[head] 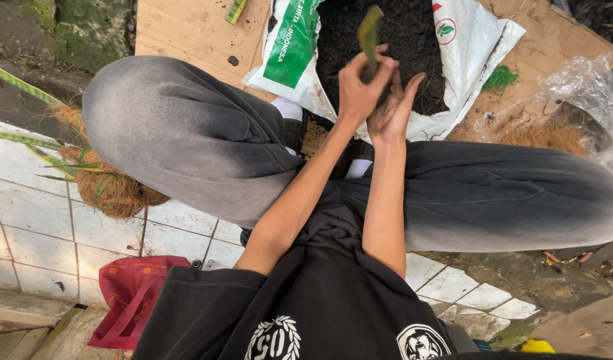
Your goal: The person sits on the ground and wraps a plant cutting with soil using their hands. They repeatedly add soil and press it around the cutting's base to form a compact soil ball.
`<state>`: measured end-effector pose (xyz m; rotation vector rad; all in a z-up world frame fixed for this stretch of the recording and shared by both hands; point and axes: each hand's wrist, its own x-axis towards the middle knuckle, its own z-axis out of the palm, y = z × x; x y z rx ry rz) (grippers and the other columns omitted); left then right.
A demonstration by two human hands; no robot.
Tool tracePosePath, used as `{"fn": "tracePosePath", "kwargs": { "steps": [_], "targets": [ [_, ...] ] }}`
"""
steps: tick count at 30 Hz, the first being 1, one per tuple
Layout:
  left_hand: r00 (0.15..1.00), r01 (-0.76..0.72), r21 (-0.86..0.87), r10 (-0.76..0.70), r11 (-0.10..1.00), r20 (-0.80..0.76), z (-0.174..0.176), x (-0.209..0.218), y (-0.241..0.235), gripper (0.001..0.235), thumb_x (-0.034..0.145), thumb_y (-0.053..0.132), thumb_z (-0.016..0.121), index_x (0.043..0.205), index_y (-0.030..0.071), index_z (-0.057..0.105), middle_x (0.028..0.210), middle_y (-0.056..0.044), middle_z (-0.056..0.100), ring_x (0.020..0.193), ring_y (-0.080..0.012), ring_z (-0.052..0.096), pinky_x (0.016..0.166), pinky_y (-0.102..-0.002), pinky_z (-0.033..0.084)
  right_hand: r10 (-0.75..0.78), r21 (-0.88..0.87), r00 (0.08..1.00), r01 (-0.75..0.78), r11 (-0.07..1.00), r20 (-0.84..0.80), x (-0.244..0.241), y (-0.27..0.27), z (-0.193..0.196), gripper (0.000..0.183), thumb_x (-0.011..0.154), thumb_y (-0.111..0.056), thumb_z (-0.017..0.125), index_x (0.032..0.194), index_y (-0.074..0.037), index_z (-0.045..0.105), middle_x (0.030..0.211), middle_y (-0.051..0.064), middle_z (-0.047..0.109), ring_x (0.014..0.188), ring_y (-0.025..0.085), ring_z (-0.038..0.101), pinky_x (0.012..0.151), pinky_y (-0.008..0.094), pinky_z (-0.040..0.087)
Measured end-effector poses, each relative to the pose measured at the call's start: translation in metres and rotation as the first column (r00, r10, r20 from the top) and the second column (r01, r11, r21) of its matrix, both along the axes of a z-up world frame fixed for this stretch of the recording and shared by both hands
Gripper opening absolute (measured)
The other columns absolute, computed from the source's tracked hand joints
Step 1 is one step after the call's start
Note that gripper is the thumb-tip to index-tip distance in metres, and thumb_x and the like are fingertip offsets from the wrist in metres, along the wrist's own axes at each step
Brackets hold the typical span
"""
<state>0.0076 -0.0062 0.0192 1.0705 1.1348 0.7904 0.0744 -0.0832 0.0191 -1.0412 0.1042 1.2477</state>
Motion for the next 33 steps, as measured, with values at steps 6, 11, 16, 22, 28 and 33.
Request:
{"fn": "tracePosePath", "kwargs": {
  "steps": [6,11,16,22,28,33],
  "targets": [
    [0.959,-0.193,-0.177,0.223,0.965,0.175,-0.006,-0.004,0.000,0.033,0.098,0.034,0.072,0.103,0.002,0.067,0.087,-0.008,0.070,0.087,-0.0170,0.065,0.086,-0.032,0.049,-0.035,-0.119,0.925,0.086,0.989,0.379,0.002,0.016,0.003,0.082,0.100,-0.072,0.030,0.153,-0.011,0.047,0.158,0.006,0.046,0.153,0.021,0.032,0.126,0.040,0.020],
    [0.998,-0.029,-0.068,0.026,0.997,-0.053,0.014,-0.001,-0.008,0.035,0.091,0.038,0.076,0.106,0.007,0.069,0.097,-0.006,0.063,0.086,-0.0176,0.059,0.079,-0.033,0.046,-0.016,0.013,0.971,0.013,1.000,0.238,-0.003,0.012,-0.005,0.082,0.104,-0.071,0.032,0.143,-0.004,0.057,0.144,0.016,0.057,0.142,0.032,0.050,0.125,0.049,0.040],
    [0.943,0.162,0.586,0.050,0.794,-0.329,0.032,-0.001,-0.005,0.021,0.078,0.031,0.079,0.077,0.013,0.070,0.103,0.000,0.070,0.106,-0.0267,0.064,0.105,-0.042,0.038,-0.054,-0.016,0.998,0.053,0.998,-0.045,0.006,-0.005,-0.016,0.070,0.111,-0.065,0.037,0.136,-0.003,0.059,0.130,0.013,0.059,0.132,0.030,0.056,0.115,0.052,0.048],
    [0.937,0.276,0.809,0.043,0.519,-0.347,0.053,-0.013,-0.009,0.019,0.083,0.028,0.077,0.079,0.013,0.067,0.095,-0.001,0.068,0.110,-0.0244,0.067,0.110,-0.046,0.036,0.085,0.199,0.970,-0.038,0.979,-0.228,0.008,-0.019,-0.036,0.064,0.101,-0.065,0.043,0.131,-0.011,0.055,0.121,0.011,0.063,0.118,0.028,0.065,0.108,0.046,0.055],
    [0.928,0.252,0.824,0.115,0.508,-0.355,0.052,-0.014,-0.017,0.024,0.083,0.031,0.077,0.078,0.011,0.064,0.085,-0.003,0.062,0.101,-0.0249,0.064,0.101,-0.046,0.036,0.061,0.296,0.998,-0.058,0.953,0.001,0.012,-0.037,-0.051,0.081,0.103,-0.059,0.057,0.160,-0.006,0.036,0.134,0.008,0.058,0.126,0.021,0.058,0.119,0.039,0.047],
    [0.928,0.225,0.833,0.151,0.505,-0.342,0.049,-0.014,-0.015,0.025,0.081,0.033,0.076,0.077,0.012,0.063,0.084,-0.003,0.061,0.100,-0.0265,0.061,0.097,-0.045,0.035,0.080,0.311,0.994,-0.098,0.945,0.070,0.012,-0.039,-0.050,0.091,0.098,-0.060,0.060,0.163,-0.007,0.024,0.136,0.007,0.058,0.130,0.022,0.059,0.120,0.041,0.047]
  ]
}}
